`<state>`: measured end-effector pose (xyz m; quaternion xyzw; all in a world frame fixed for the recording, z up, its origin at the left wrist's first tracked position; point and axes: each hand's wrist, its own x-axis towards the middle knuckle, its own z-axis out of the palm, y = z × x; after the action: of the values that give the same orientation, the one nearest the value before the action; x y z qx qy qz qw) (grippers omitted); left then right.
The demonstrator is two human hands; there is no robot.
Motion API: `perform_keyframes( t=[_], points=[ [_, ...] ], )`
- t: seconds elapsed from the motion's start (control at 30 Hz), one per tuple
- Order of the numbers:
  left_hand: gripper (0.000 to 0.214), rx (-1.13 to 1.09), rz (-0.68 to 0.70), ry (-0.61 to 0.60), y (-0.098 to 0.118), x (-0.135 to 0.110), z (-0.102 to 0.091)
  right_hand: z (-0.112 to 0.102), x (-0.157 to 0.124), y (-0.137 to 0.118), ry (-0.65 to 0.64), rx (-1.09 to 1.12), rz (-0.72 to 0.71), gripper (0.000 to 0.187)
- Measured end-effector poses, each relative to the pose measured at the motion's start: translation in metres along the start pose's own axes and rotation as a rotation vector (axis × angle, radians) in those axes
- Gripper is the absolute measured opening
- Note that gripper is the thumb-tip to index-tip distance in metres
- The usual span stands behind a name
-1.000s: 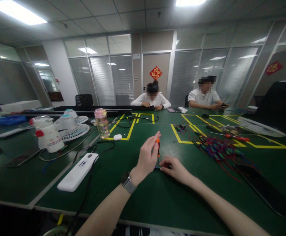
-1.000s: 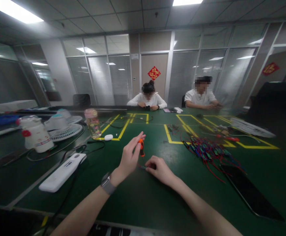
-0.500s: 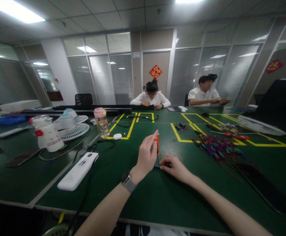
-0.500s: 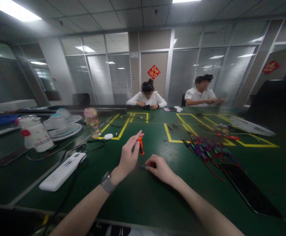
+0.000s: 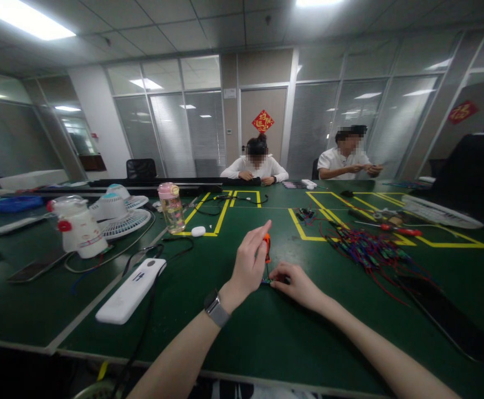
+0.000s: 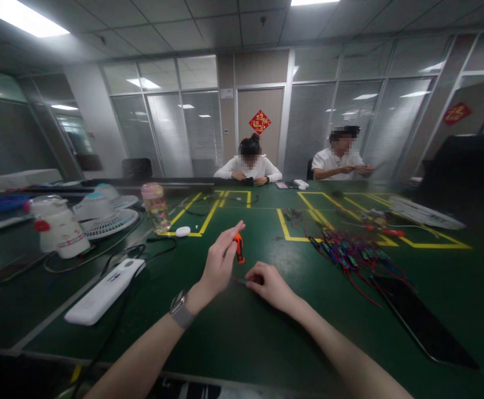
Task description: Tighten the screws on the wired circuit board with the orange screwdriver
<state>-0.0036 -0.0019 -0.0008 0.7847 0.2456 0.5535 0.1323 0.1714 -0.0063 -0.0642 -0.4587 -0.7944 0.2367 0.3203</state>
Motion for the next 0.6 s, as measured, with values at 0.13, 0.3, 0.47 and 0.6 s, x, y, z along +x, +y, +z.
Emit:
perform_keyframes(
  t=[0.13,0.3,0.47,0.6],
  points=[
    [0.038,-0.007,-0.024,-0.009,-0.0006,0.0001,0.0021,0.0001,-0.0004,-0.0001,0.001,0.014,-0.006,0.009],
    [0.023,0.134,-0.027,0.104,-0.0021,-0.0001,0.0019,0.0003,-0.0007,-0.0007,0.003,0.021,0.006,0.009],
    [0.031,0.099,-0.022,0.072,0.0008,-0.0004,-0.0001,0.0001,0.0002,-0.0008,-0.003,0.010,0.012,0.009],
    [0.039,0.025,-0.012,0.037,0.0033,-0.0002,0.0003,-0.0010,0.0002,-0.0018,-0.004,0.013,0.009,0.008]
  ],
)
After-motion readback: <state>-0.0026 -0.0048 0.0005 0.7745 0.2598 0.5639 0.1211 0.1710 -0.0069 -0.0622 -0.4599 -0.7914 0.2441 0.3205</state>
